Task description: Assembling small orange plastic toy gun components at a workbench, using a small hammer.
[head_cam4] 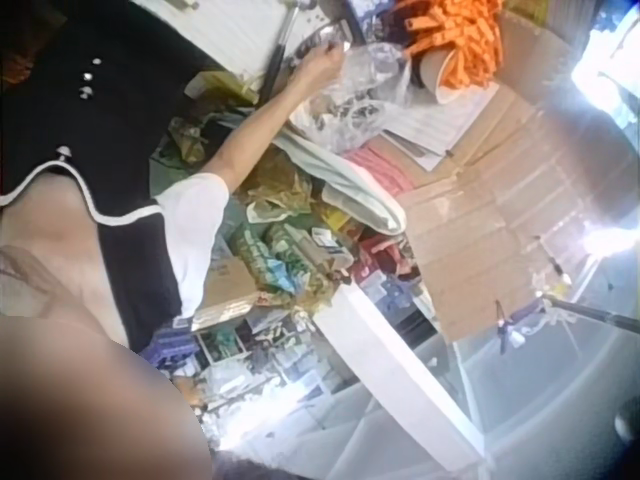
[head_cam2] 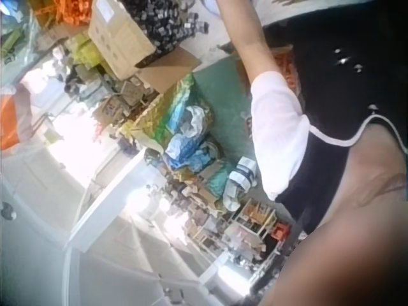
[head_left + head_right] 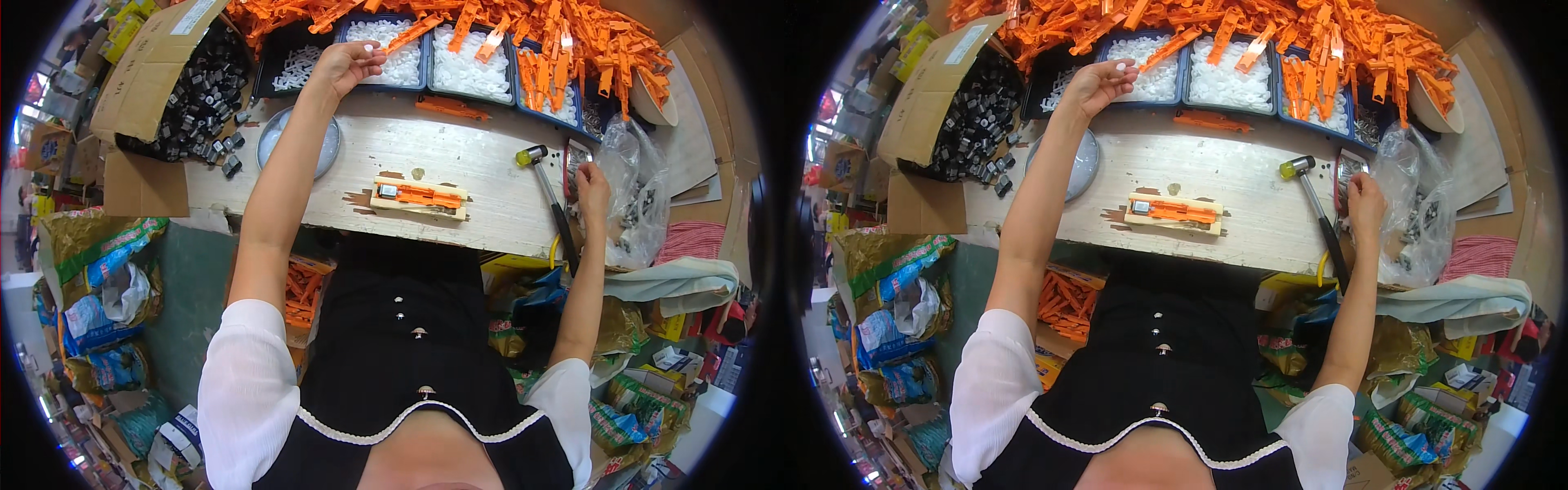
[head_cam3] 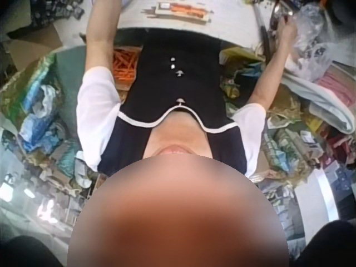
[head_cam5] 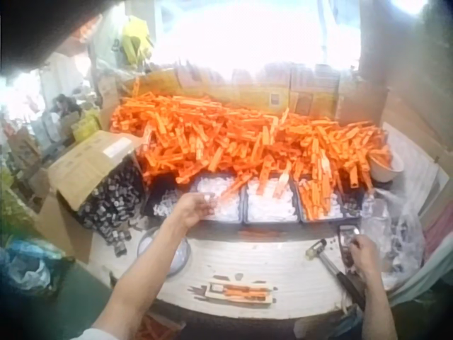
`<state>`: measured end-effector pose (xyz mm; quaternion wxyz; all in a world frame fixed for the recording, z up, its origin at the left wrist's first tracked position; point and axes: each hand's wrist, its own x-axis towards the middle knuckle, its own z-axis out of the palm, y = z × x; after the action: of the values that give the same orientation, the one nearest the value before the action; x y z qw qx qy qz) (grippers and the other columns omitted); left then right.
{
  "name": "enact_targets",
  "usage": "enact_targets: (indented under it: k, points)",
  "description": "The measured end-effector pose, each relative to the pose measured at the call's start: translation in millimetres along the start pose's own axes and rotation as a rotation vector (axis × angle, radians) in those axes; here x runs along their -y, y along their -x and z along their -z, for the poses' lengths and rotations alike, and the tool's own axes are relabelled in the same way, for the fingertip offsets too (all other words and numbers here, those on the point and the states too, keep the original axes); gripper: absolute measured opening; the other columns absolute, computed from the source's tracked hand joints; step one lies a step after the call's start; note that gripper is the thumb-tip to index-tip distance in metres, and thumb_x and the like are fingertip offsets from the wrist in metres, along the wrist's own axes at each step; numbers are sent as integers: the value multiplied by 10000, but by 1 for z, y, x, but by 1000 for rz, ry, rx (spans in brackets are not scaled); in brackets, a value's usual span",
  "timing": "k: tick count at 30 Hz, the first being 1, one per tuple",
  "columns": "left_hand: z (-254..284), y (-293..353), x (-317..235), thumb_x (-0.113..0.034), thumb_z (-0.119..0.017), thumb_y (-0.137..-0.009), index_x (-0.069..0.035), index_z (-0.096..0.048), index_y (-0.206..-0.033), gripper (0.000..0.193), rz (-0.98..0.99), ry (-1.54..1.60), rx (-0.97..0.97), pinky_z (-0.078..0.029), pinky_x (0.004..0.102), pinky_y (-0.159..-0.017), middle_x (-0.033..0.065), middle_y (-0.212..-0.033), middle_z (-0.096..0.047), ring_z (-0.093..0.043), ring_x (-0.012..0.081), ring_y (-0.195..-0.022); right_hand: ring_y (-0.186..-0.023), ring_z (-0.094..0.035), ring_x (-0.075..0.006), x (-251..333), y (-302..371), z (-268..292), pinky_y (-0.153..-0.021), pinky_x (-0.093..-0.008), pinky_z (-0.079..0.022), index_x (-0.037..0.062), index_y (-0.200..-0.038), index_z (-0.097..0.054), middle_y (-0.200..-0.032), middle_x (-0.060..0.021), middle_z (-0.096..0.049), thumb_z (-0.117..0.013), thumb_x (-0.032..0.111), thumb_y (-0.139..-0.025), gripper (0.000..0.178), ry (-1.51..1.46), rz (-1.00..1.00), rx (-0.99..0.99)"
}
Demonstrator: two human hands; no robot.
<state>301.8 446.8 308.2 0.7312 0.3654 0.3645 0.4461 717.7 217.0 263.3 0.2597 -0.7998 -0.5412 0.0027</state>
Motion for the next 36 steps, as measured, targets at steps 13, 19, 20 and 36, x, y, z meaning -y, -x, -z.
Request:
enact_targets:
  k: [13,19,20,36]
  points:
    - [-18,53,30,-47,-585,-813,46,-596,-1003,213,-134,-272,-1,-475,225,-523,74,-770,-624,-581,123,-619,-755,-579,-331,4,2,-6,-684,-404,-438,57,-876,-540,-805,-140,-601,-485,159,-820,128,-53,-19,-130]
    - [-22,27,28,-110,-640,-744,-17,-651,-932,209,-377,-979,-111,-468,254,-556,82,-756,-629,-589,149,-606,-749,-585,-312,18,8,-4,-676,-388,-445,38,-866,-539,-800,-143,-601,-504,126,-813,109,-130,40,-188]
    - [-22,20,31,-132,-651,-727,-22,-654,-926,227,-513,-1154,-71,-472,277,-589,104,-761,-628,-591,180,-621,-749,-585,-312,22,10,-4,-676,-388,-445,38,-866,-539,-800,-143,-601,-504,126,-813,109,-128,39,-188]
    - [-34,-2,15,-69,-672,-694,3,-645,-853,177,-285,-1249,236,-481,291,-528,92,-711,-629,-597,153,-595,-703,-549,-184,43,23,3,-659,-297,-439,12,-875,-543,-773,-100,-579,-522,101,-836,99,-211,59,-113]
